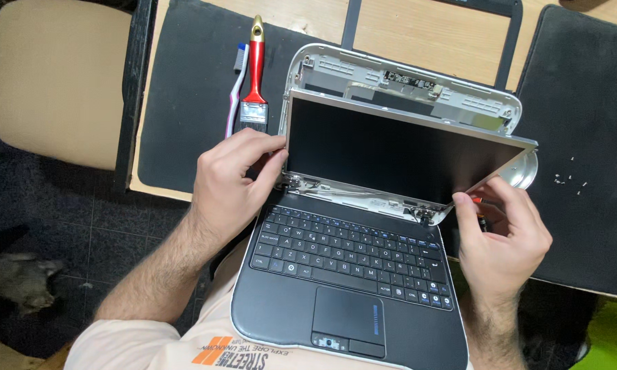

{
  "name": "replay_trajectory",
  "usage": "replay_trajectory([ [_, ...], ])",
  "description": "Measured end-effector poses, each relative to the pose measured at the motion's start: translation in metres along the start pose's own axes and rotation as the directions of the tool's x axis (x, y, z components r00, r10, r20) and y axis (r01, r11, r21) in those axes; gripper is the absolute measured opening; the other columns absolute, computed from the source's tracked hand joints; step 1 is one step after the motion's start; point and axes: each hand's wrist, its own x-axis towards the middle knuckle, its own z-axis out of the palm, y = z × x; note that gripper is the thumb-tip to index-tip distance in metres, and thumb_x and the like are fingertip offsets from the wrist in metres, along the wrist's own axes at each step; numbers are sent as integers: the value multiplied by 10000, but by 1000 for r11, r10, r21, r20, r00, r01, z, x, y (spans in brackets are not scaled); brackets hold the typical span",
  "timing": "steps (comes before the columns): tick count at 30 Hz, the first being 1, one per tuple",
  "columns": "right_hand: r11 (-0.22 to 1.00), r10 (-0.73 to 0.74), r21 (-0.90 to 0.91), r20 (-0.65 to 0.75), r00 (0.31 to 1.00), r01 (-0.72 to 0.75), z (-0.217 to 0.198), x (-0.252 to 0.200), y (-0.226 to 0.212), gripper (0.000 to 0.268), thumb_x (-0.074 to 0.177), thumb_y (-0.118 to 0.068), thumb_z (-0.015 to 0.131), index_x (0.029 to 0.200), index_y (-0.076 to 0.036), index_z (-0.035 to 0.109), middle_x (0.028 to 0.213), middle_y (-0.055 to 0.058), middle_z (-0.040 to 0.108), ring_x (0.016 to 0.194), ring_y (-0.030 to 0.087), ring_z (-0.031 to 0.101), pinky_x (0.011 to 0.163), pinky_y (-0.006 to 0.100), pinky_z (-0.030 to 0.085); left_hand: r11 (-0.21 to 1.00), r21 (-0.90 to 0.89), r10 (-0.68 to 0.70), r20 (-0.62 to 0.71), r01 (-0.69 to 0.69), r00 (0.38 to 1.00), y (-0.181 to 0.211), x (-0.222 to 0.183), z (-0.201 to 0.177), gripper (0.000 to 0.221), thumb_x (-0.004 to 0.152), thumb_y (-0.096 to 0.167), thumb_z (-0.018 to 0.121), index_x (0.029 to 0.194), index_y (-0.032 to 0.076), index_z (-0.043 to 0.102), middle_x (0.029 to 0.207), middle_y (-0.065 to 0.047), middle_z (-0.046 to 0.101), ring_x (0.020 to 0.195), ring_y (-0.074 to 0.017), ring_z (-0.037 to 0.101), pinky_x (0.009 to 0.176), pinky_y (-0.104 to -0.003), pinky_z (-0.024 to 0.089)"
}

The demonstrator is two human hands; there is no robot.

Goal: The person attaches a replacement screen panel to a laptop lid by connecting a ribbon cable by hand and securing the panel into the lid frame with a screwdriver, then snaps the plastic bezel back into place.

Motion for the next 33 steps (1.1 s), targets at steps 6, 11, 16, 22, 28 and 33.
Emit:
replay_trajectory([
  [6,1000,-2,-9,8,1000,2,1,1,-4,296,1213,217,926,1471,155,794,1232,252,717,1090,280,695,959,377,710,1000,6,3,-6,-3,1000,0,1,0,100,1129,-90,856,1208,-28,850,1101,-145,844,944,-257,789,870,-379,642],
  [11,1000,-18,-16,7,1000,18,3,5,-8,321,1199,234,937,1478,169,791,1233,267,723,1028,282,724,942,381,719,1000,-2,-19,-13,19,1000,3,1,-1,114,1133,-93,855,1229,-32,851,1123,-151,840,944,-254,785,859,-368,652],
  [16,1000,-21,-18,16,1000,21,0,8,-12,300,1191,241,928,1436,167,771,1215,263,715,1005,274,729,920,365,711,1000,4,-12,-11,12,1000,6,3,1,99,1158,-102,819,1219,-24,824,1094,-134,803,937,-254,750,855,-367,625],
  [22,999,-33,-15,13,999,33,-1,10,-9,352,1168,223,949,1463,196,758,1233,294,747,1005,286,772,933,367,725,998,52,-32,38,30,999,5,4,2,69,1168,-78,802,1206,-21,810,1083,-123,791,943,-245,745,819,-362,639],
  [28,999,-26,-34,28,999,27,-1,13,-11,386,1152,223,942,1487,177,757,1246,287,742,993,281,806,895,348,713,996,84,-9,19,7,1000,6,5,3,63,1182,-83,806,1213,-29,797,1089,-130,783,944,-265,725,841,-393,615],
  [33,999,37,28,52,998,-38,0,11,-6,357,1135,235,933,1410,157,719,1215,264,714,927,255,791,772,282,655,995,96,-18,41,14,999,6,4,2,67,1192,-77,808,1253,-50,813,1149,-169,810,988,-285,761,870,-408,644],
])
